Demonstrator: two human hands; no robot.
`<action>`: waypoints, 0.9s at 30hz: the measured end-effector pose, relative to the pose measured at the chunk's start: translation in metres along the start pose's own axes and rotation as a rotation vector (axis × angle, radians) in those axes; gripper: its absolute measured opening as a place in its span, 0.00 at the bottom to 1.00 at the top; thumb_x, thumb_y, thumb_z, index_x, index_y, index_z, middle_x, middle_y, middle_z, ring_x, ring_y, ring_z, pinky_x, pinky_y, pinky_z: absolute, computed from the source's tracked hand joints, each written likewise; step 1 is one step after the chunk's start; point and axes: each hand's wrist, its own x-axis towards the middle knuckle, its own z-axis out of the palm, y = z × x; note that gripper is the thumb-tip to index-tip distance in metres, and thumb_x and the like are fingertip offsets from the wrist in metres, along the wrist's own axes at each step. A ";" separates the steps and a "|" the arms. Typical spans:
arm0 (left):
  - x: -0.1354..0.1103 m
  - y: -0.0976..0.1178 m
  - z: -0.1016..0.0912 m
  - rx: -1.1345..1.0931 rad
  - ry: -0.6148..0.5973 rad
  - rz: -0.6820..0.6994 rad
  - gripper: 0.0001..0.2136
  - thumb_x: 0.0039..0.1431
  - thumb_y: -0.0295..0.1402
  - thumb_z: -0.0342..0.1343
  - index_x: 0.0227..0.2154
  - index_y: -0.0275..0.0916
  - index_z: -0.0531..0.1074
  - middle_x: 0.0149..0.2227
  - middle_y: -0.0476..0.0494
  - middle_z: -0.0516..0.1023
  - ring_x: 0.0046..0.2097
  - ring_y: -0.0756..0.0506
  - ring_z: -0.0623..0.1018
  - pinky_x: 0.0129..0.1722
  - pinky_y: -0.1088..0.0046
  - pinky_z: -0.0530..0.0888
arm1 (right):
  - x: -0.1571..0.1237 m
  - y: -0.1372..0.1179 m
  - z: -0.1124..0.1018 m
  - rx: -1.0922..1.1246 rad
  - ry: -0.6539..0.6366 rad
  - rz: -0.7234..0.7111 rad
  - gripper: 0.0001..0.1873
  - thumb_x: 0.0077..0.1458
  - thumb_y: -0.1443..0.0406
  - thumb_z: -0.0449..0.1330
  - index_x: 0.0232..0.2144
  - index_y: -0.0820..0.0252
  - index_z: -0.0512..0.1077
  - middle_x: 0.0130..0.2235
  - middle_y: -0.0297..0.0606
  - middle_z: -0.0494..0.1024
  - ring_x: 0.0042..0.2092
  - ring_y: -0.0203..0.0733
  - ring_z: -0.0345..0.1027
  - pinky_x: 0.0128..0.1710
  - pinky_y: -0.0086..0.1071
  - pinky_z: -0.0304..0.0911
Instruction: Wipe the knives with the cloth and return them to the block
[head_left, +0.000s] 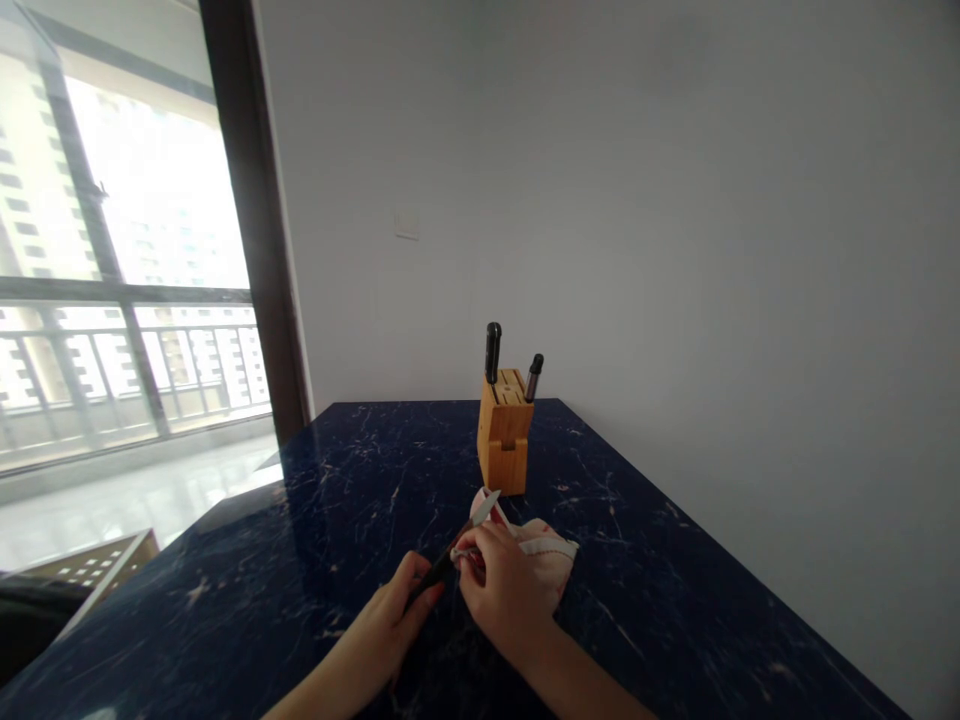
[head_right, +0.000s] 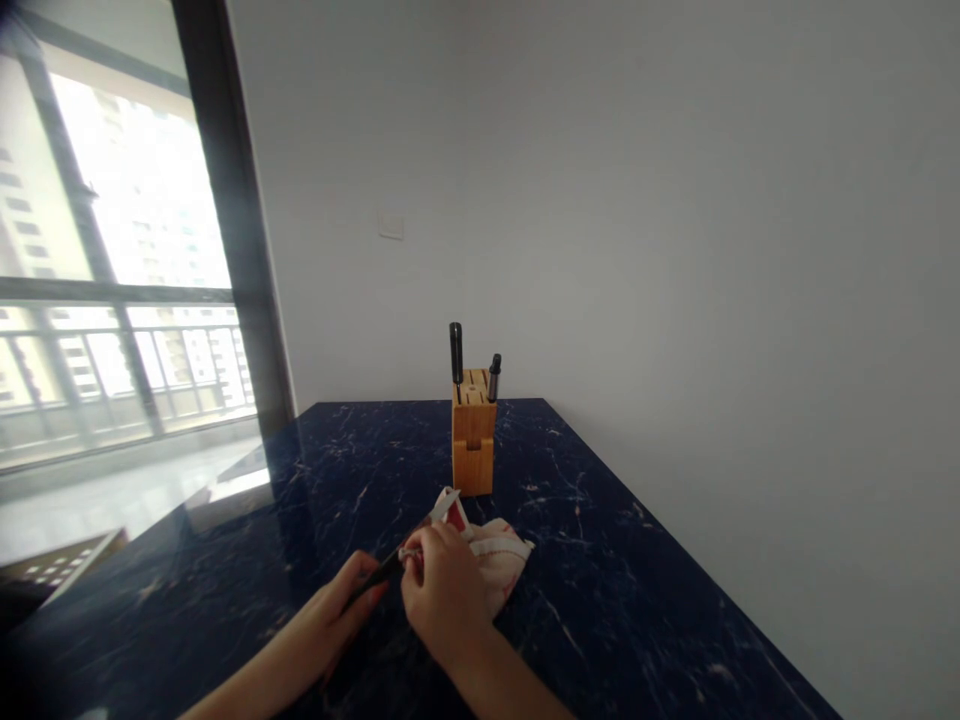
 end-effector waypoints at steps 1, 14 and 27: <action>0.000 0.000 0.000 0.001 -0.003 0.002 0.10 0.60 0.41 0.42 0.34 0.41 0.61 0.26 0.53 0.69 0.27 0.50 0.68 0.27 0.79 0.63 | 0.000 -0.001 0.000 0.009 0.003 -0.008 0.10 0.46 0.75 0.50 0.29 0.59 0.66 0.33 0.36 0.69 0.38 0.41 0.62 0.39 0.34 0.59; 0.000 0.003 -0.002 -0.019 0.014 -0.011 0.10 0.59 0.42 0.42 0.33 0.41 0.60 0.25 0.54 0.68 0.26 0.51 0.67 0.26 0.79 0.63 | 0.001 0.000 -0.002 -0.016 0.005 -0.013 0.09 0.46 0.75 0.51 0.29 0.59 0.68 0.32 0.36 0.71 0.38 0.40 0.63 0.40 0.34 0.58; -0.003 0.009 -0.001 -0.125 -0.019 -0.056 0.12 0.59 0.45 0.41 0.35 0.41 0.58 0.20 0.58 0.64 0.18 0.54 0.63 0.15 0.81 0.57 | 0.002 -0.006 -0.007 0.038 0.090 -0.061 0.09 0.49 0.74 0.50 0.31 0.59 0.67 0.32 0.36 0.70 0.37 0.39 0.63 0.39 0.34 0.57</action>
